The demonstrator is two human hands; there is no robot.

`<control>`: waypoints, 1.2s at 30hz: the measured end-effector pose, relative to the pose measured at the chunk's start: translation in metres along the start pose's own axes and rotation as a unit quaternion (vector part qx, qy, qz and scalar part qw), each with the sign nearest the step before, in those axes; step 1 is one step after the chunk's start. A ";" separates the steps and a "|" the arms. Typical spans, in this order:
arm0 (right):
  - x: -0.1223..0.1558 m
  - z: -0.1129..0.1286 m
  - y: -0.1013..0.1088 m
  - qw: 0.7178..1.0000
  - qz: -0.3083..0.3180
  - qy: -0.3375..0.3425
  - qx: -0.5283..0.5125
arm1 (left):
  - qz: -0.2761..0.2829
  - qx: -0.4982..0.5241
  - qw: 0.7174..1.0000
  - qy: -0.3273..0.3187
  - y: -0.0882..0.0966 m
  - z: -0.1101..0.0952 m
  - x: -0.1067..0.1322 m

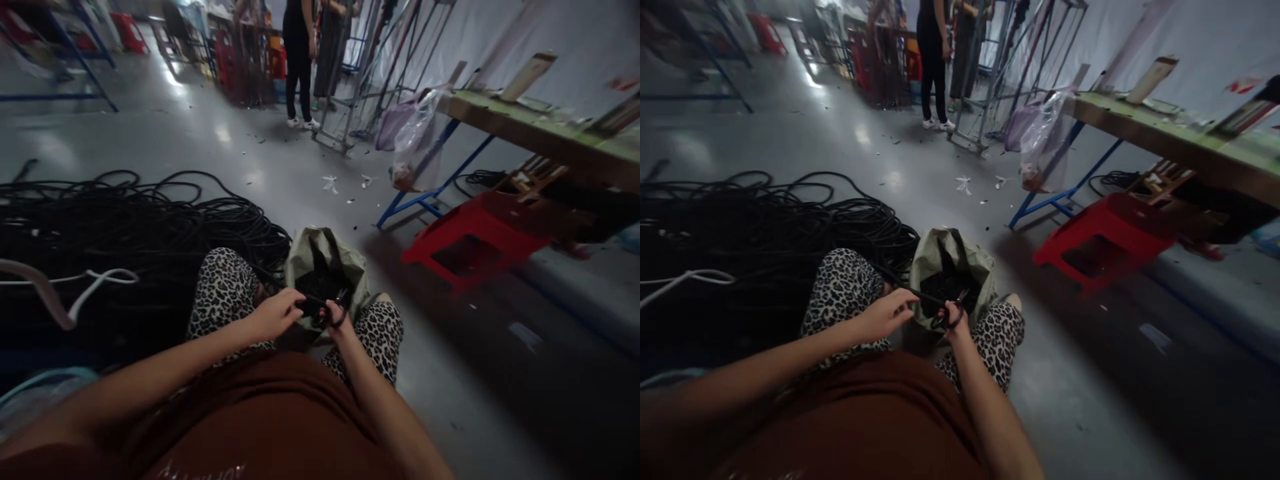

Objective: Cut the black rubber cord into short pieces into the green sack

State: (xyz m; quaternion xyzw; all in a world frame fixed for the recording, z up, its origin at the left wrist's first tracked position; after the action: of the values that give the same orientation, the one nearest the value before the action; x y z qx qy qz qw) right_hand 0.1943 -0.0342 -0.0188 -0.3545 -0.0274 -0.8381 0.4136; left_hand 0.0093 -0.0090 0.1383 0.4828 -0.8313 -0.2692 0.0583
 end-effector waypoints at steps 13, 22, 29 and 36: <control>-0.010 0.140 -0.103 0.993 0.053 0.033 -0.100 | -0.555 0.274 0.706 0.344 0.147 0.126 -0.040; 0.068 0.180 -0.102 0.972 0.169 0.153 -0.060 | -0.520 0.492 0.511 0.475 0.213 0.209 0.003; 0.078 0.179 -0.039 0.977 0.128 0.165 -0.032 | -0.576 0.511 0.510 0.382 0.238 0.201 -0.020; 0.053 0.182 0.036 0.991 0.015 0.111 -0.077 | -0.566 0.460 0.625 0.279 0.230 0.129 -0.094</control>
State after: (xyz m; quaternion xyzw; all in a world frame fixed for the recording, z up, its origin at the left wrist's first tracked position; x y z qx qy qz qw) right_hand 0.3025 -0.0314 0.1412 -0.2906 0.0885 -0.8658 0.3977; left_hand -0.1651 0.2091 0.1601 0.8739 -0.3539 0.3159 -0.1061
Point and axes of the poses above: each hand's wrist, its own x-axis away from the middle knuckle, its own y-axis out of the back of the hand, z = x × y, the point moved 1 cm from there along -x, towards the middle knuckle, and after that the axes turned 7 degrees about -z, right-handed, at the moved point
